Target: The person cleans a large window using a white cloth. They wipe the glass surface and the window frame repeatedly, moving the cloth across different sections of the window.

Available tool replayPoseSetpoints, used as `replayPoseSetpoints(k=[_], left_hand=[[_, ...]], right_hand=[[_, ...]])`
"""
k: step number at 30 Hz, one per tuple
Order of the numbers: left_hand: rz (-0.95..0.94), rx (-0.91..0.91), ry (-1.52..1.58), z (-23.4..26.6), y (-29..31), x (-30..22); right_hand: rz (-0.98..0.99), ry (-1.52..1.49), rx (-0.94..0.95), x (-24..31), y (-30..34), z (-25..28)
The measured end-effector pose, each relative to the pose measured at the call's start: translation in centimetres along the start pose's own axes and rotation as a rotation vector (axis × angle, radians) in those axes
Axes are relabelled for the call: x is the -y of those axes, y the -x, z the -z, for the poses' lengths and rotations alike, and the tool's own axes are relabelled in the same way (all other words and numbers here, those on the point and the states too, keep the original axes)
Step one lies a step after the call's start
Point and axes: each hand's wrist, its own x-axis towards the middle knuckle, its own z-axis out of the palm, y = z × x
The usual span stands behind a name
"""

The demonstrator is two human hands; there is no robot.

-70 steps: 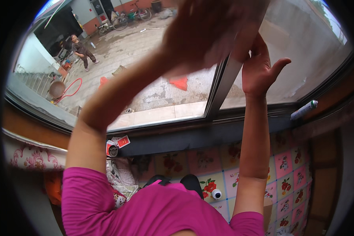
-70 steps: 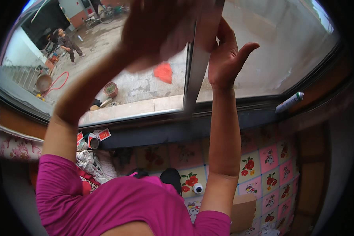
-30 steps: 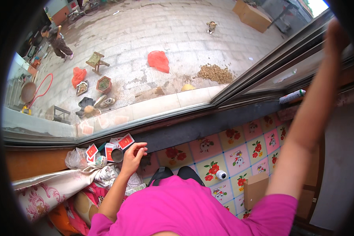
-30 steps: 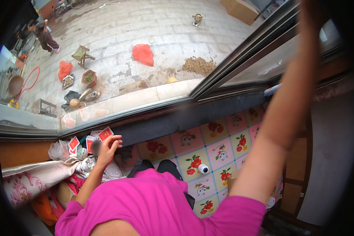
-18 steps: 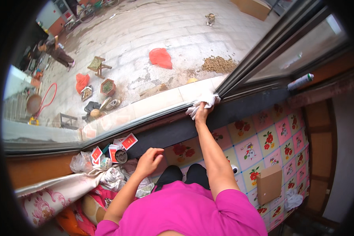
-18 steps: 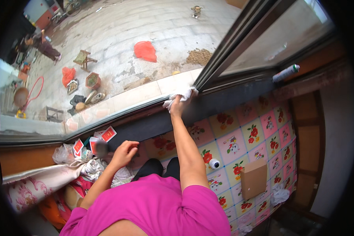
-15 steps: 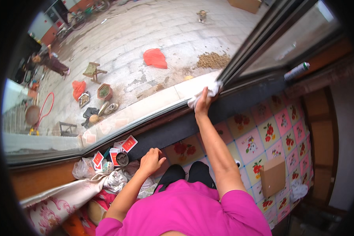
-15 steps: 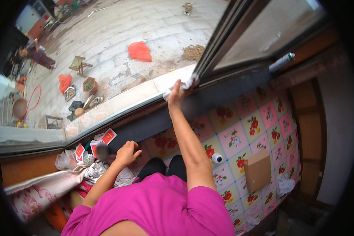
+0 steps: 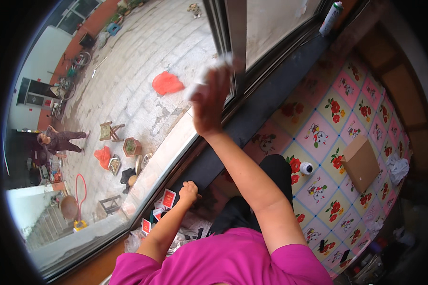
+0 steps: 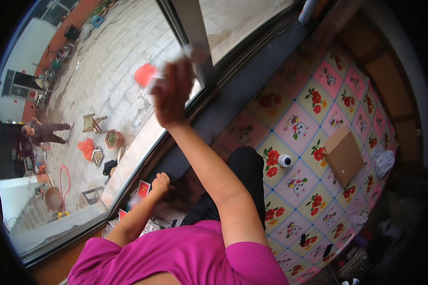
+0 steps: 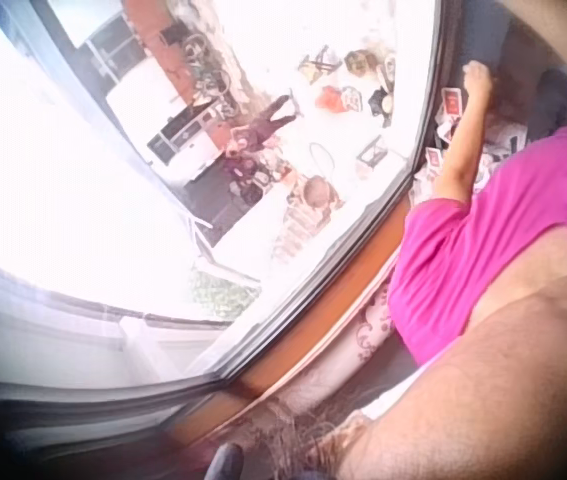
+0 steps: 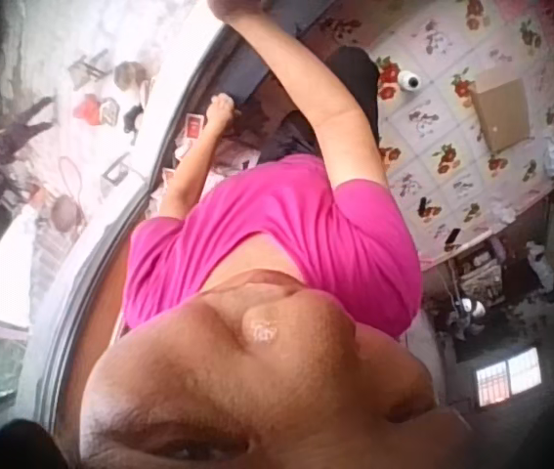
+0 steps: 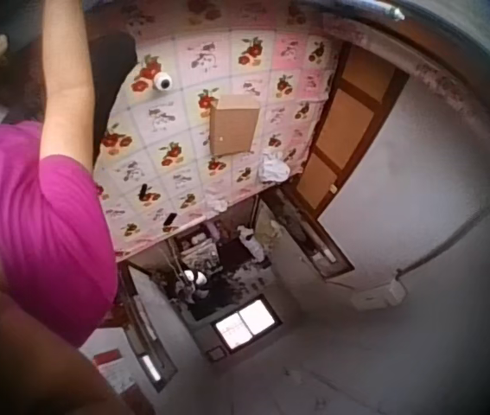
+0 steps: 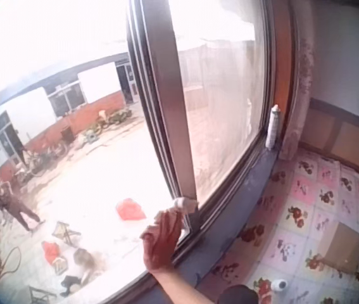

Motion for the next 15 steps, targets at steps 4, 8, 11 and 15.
replayPoseSetpoints(k=[4, 8, 11, 15], left_hand=[[-0.024, 0.031, -0.033, 1.1, -1.2, -0.6], [-0.014, 0.086, -0.031, 0.1, -0.2, 0.0], [-0.145, 0.035, -0.068, -3.8, -0.8, 2.4], [-0.031, 0.090, -0.005, -0.8, -1.0, 0.3]], right_hand=[[-0.567, 0.003, -0.095, -10.9, 11.6, -1.3], [-0.560, -0.167, -0.147, -2.9, 5.8, -1.2], [-0.100, -0.209, -0.068, 4.7, -3.7, 1.5], [-0.056, -0.134, -0.054, 2.1, -5.9, 2.2]])
